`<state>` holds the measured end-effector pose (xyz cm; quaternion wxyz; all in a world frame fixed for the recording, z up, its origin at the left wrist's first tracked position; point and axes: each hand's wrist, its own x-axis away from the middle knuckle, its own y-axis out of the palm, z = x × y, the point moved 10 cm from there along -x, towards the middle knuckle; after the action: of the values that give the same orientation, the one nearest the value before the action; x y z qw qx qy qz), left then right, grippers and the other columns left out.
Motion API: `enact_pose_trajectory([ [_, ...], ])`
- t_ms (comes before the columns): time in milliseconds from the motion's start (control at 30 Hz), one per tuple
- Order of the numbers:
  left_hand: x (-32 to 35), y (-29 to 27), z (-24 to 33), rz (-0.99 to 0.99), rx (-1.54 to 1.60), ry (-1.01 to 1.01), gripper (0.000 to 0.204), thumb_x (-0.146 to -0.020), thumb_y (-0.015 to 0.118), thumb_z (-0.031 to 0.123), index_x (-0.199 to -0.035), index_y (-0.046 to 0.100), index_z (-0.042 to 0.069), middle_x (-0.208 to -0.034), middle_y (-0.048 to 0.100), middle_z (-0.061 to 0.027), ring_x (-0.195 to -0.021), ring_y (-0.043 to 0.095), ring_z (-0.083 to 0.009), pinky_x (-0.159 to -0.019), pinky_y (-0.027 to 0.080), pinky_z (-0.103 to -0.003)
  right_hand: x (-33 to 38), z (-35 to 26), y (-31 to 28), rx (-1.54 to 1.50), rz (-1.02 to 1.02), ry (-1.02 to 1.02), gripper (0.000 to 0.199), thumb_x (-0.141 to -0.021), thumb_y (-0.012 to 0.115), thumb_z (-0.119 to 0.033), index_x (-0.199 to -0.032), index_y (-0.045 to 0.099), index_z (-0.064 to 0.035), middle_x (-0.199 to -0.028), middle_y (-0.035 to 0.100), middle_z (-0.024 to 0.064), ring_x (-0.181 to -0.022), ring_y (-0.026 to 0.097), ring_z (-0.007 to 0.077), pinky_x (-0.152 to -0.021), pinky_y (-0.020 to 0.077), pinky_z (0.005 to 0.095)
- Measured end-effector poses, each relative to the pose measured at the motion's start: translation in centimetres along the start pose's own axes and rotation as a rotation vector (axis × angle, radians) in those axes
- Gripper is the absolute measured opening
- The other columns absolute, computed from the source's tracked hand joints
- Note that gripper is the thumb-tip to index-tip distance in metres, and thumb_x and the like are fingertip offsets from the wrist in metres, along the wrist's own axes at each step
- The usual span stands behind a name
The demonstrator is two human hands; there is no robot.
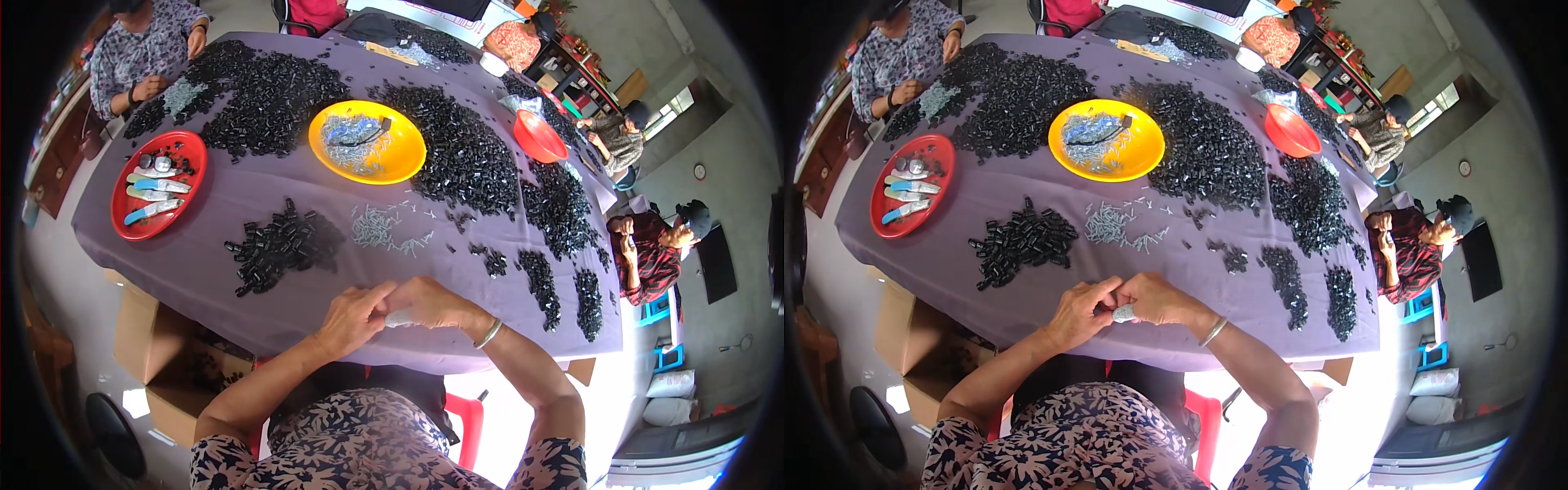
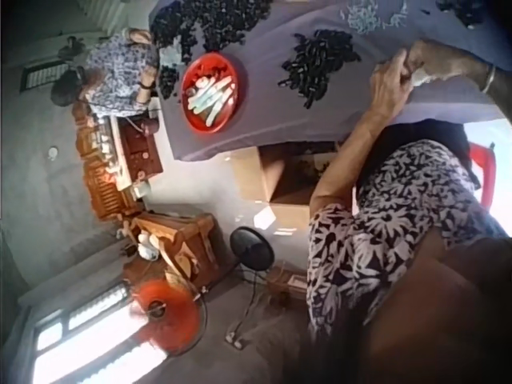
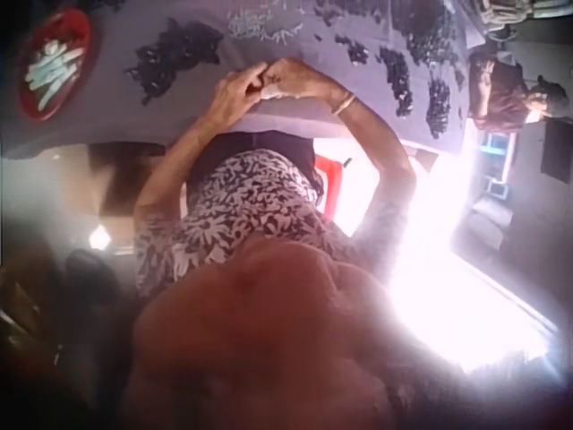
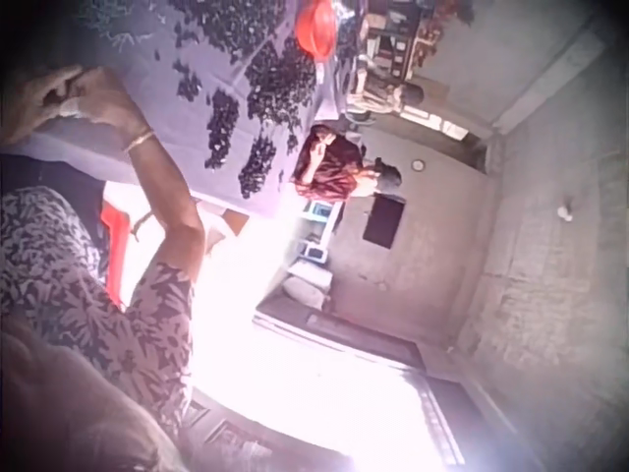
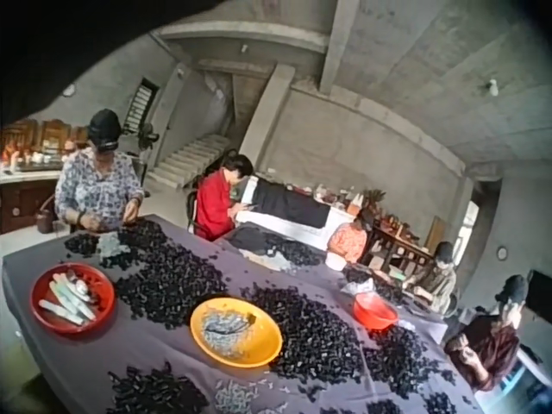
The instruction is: Assembling small black plastic components by inserting silver metal pins.
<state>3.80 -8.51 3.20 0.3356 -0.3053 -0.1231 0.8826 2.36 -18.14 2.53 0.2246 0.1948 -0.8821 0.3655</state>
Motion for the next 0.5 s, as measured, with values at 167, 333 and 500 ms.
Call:
enact_pose_trajectory([
  [167,-0.2,0.1,-0.4,0.005,0.061,0.017,0.064,-0.069,0.070,-0.004,-0.130,0.053,0.006,-0.082,0.066,-0.0068,-0.076,0.067,-0.0267,-0.069,0.054,-0.037,-1.2,1.4,0.4,-0.144,-0.184,0.162,0.026,-0.080,0.077,-0.026,-0.077,0.066,-0.0030,-0.065,0.061,0.0045,-0.058,0.059,0.0121,-0.050,0.0490,0.0287],
  [333,-0.6,0.5,-1.2,-0.038,0.112,-0.041,0.062,-0.070,0.070,-0.005,-0.129,0.053,0.004,-0.079,0.065,-0.0069,-0.074,0.066,-0.0262,-0.066,0.054,-0.036,-1.7,2.3,1.1,-0.291,-0.261,0.179,0.027,-0.082,0.075,-0.028,-0.077,0.065,-0.0033,-0.065,0.058,0.0020,-0.058,0.057,0.0120,-0.050,0.0506,0.0288],
  [500,-0.1,0.9,-1.0,-0.060,0.057,-0.080,0.057,-0.070,0.070,-0.006,-0.124,0.056,0.004,-0.075,0.064,-0.0067,-0.069,0.065,-0.0248,-0.063,0.054,-0.036,-1.9,2.6,2.1,-0.269,-0.305,0.203,0.030,-0.082,0.075,-0.029,-0.081,0.067,0.0003,-0.066,0.058,0.0028,-0.058,0.057,0.0124,-0.053,0.0548,0.0308],
])
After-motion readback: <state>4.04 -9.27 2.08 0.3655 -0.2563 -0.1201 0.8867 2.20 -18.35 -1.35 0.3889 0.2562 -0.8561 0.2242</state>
